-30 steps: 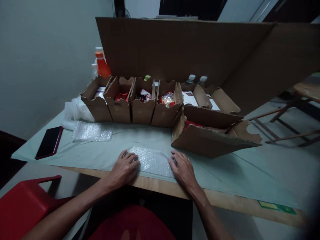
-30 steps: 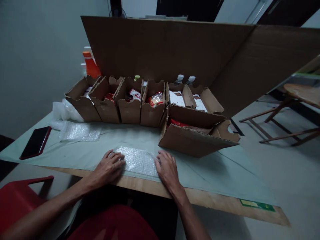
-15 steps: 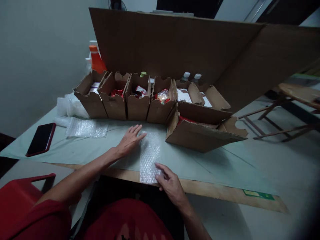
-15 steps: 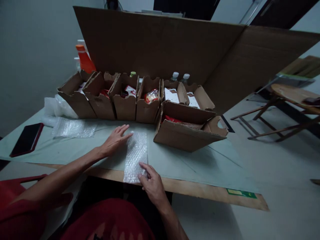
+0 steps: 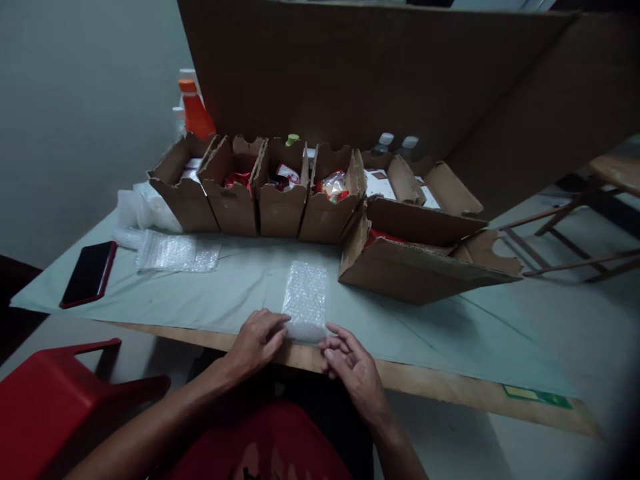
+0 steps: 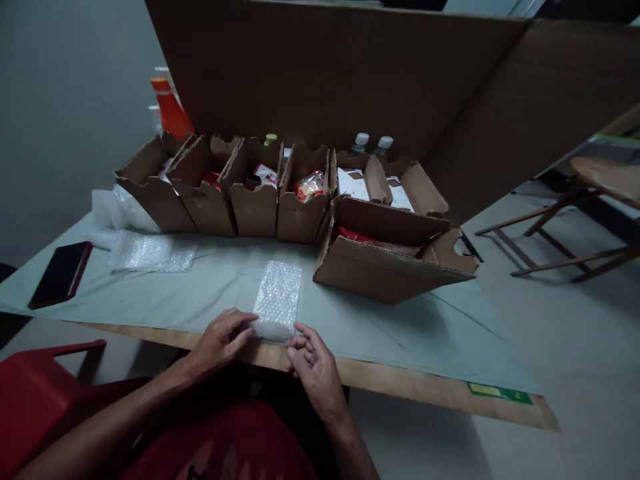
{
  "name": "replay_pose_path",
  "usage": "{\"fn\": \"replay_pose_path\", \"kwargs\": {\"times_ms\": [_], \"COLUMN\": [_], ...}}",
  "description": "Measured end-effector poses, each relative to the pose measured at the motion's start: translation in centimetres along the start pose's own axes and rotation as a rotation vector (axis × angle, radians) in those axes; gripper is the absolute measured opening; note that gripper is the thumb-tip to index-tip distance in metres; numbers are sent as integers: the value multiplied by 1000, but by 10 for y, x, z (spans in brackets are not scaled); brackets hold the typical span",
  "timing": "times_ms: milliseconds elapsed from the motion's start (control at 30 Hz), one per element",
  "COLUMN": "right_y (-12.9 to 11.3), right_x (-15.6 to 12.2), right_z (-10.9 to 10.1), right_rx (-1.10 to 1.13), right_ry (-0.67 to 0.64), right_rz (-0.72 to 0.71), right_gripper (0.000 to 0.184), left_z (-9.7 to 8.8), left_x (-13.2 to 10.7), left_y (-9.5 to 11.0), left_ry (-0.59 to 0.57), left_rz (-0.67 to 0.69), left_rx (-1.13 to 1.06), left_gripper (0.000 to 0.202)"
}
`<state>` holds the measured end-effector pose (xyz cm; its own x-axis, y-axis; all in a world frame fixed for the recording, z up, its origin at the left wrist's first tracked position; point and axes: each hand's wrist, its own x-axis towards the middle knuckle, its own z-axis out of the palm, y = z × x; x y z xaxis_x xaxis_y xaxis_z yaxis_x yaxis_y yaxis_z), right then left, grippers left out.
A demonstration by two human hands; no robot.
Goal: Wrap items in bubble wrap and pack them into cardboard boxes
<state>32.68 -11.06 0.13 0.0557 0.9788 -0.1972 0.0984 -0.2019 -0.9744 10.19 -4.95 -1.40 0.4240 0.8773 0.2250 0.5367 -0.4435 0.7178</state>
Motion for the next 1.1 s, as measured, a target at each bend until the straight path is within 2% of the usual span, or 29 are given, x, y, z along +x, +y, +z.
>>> {"fn": "replay_pose_path", "kwargs": {"times_ms": [67, 133, 233, 300, 433, 533, 600, 667, 767, 833, 933, 1033, 1100], "right_y": [0, -2, -6, -5, 4, 8, 7, 3, -3, -5, -5, -2, 0], "right_x": [1, 3, 9, 15, 28, 36, 39, 40, 39, 36, 34, 37, 43], "right_z": [-3, -3, 4, 10, 15, 13, 12, 11, 9, 8, 6, 7, 8], "right_rx": [-227, -466, -755, -905, -1050, -1043, -1006, -948, -889, -901, -964, -1040, -1063], "right_ry": [144, 232, 179, 106, 47, 41, 38, 26, 4, 65, 172, 89, 40], "right_rz": [-144, -336, -622, -713, -717, -716, -712, -687, -627, -630, -711, -766, -767], "right_gripper": [47, 37, 28, 30, 31, 25, 24, 23, 24, 28, 35, 30, 28], "left_z": [2, 3, 7, 11, 12, 5, 0, -3, -3, 0, 5, 8, 8], "left_x": [11, 21, 33, 39, 40, 32, 24, 17, 13, 15, 22, 28, 28], "left_y": [-5, -9, -11, -11, -10, -9, -7, -5, -4, -6, -9, -10, -9], "left_ry": [-13, -35, -51, -53, -1, 101, 83, 21, 5, 40, 64, 89, 127], "left_rz": [-42, -33, -9, 6, 37, 162, 255, 280, 207, 137, 61, 39, 71], "left_rx": [28, 90, 221, 295, 326, 248, 206, 181, 141, 155, 244, 333, 335], "left_gripper": [29, 34, 40, 39, 39, 46, 42, 39, 41, 39, 37, 36, 36]}}
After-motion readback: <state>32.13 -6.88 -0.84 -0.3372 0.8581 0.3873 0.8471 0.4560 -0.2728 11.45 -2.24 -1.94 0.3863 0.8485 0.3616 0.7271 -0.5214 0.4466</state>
